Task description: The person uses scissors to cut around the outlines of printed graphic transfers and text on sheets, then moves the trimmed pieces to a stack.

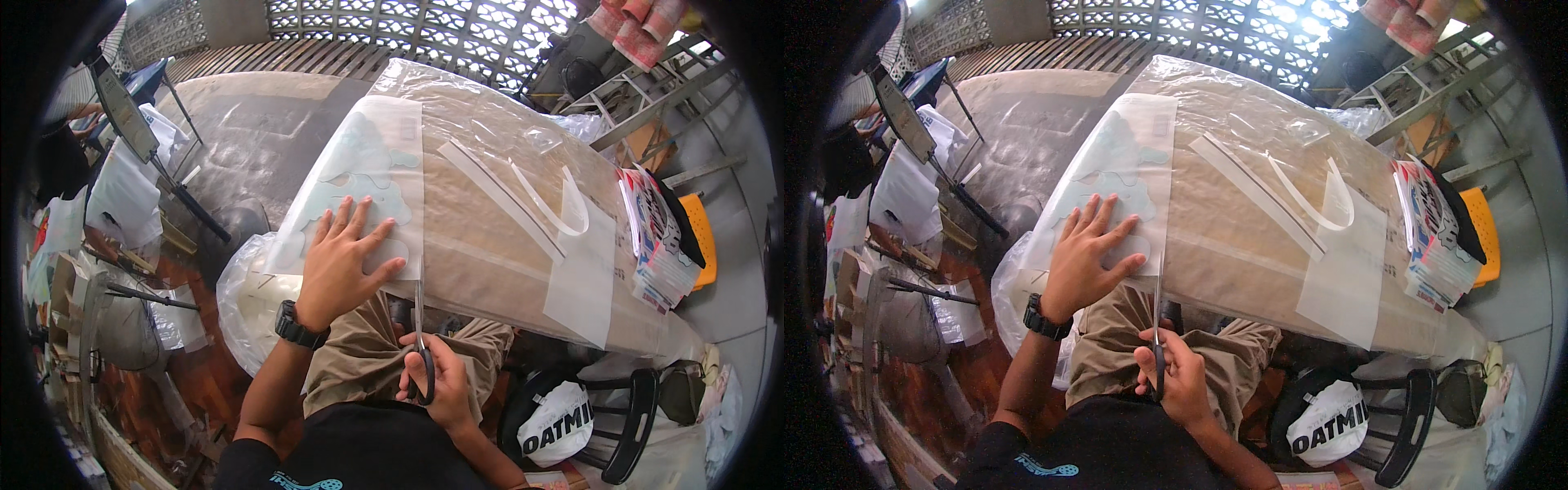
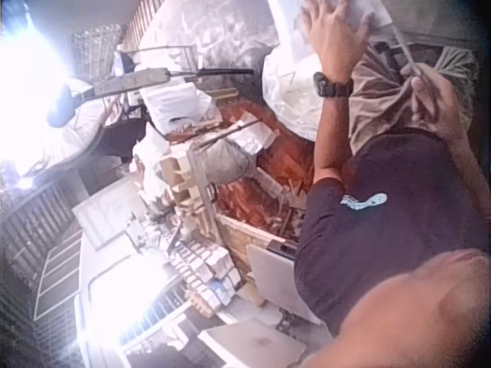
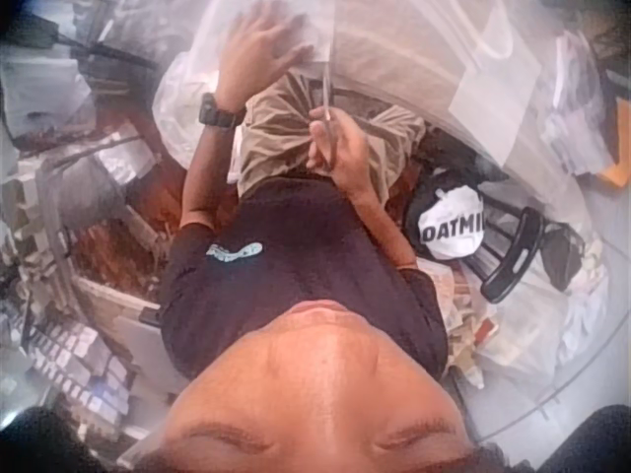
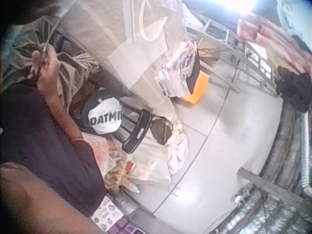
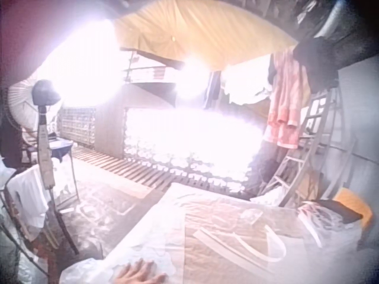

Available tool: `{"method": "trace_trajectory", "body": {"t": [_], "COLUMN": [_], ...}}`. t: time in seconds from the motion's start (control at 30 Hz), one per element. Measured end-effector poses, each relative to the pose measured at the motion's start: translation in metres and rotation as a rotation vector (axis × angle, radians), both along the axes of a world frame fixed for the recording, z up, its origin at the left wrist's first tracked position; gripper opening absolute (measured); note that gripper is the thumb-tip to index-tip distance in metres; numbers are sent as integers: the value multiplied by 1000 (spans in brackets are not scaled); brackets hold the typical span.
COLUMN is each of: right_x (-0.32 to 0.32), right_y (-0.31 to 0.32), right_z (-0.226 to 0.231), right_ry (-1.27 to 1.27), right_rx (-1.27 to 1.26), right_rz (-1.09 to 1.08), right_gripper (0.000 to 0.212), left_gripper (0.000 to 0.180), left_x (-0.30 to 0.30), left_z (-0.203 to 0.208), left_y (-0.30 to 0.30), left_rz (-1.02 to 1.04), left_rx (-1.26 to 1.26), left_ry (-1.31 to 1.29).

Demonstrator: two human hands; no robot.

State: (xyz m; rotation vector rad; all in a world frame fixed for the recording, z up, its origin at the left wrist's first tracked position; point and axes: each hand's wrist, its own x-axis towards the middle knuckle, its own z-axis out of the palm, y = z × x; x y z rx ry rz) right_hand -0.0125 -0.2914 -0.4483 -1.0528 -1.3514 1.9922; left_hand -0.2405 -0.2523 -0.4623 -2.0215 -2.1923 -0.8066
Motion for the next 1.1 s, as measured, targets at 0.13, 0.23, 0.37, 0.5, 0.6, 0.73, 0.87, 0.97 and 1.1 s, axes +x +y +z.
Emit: {"method": "trace_trajectory", "body": {"t": [0.13, 0.23, 0.37, 0.5, 0.6, 0.73, 0.87, 0.97, 1.1], "right_x": [-3, -3, -3, -4, -7, -14, -23, -28, -36], "right_y": [-1, -2, -5, -7, -7, 12, 30, 41, 53], "right_z": [-1, -3, -5, -2, 5, 13, 15, 17, 19], "right_ry": [-39, -67, -98, -132, -138, -166, -177, -200, -193], "right_rx": [-8, 19, 62, 74, 115, 215, 235, 245, 283], "right_rz": [-26, -34, -41, -50, -68, -47, -41, -36, -26], "right_gripper": [49, 50, 49, 54, 64, 76, 78, 77, 75], "left_gripper": [58, 62, 70, 80, 82, 82, 82, 78, 78], "left_x": [-1, -1, 1, 3, 3, 3, 3, 4, 2], "left_z": [-2, -3, 2, 6, 5, 4, 4, 3, 3], "left_y": [-1, 0, -1, 0, 0, 1, 1, 2, -1], "left_rz": [10, 12, 13, 22, 27, 30, 31, 29, 31], "left_rx": [3, 10, 7, -39, -38, -35, -25, 23, 27], "left_ry": [18, 21, 5, -38, -44, -49, -49, -38, -39]}}
